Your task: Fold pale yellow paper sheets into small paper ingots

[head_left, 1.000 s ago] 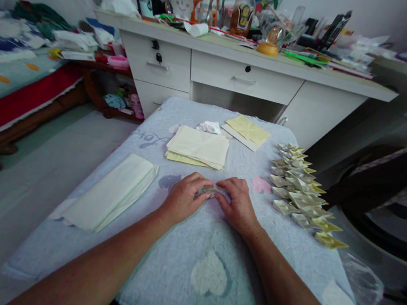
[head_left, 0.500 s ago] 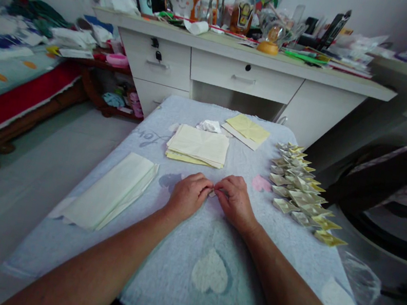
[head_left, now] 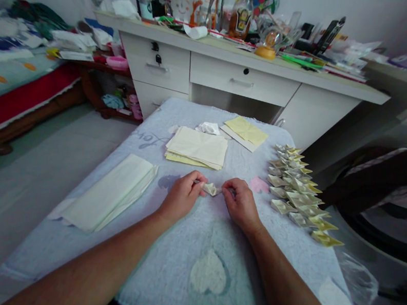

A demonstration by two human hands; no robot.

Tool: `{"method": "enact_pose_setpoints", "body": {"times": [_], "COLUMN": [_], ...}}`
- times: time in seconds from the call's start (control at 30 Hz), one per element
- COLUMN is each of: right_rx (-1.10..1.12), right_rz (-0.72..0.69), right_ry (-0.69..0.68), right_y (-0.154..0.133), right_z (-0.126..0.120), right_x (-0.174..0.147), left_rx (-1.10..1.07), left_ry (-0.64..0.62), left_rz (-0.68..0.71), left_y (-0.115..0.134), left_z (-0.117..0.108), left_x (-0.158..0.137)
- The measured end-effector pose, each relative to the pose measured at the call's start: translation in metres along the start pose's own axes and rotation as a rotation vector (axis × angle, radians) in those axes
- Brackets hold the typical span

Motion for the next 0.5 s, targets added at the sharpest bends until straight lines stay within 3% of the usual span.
{"method": "enact_pose_setpoints", "body": {"times": [0.27, 0.4, 0.5], "right_rx": [0.545, 0.702, 0.692], "right_rz": [0.155, 0.185, 0.139], "right_ry": [0.038, 0.018, -0.011], "right_y": [0.009, 0.006, 0.001], "right_z": [0.008, 0.010, 0.009], "right_x": [-0.001, -0.001, -0.003], "left_rx": [-0.542, -0.615, -0.624], "left_ry": [0.039, 0.039, 0.038], "left_rz": [-0.179, -0.201, -0.157], "left_y": [-0.006, -0.004, -0.001], "left_z": [0.004, 0.004, 0.003], "left_x": [0.004, 0.004, 0.003]}}
Point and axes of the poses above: each hand's wrist, its own x-axis towards the middle knuckle, its own z-axis out of the palm, y = z × x, the point moved 4 cm from there along x, towards the middle knuckle, and after that the axes turned 12 degrees about x, right-handed, at the moved point
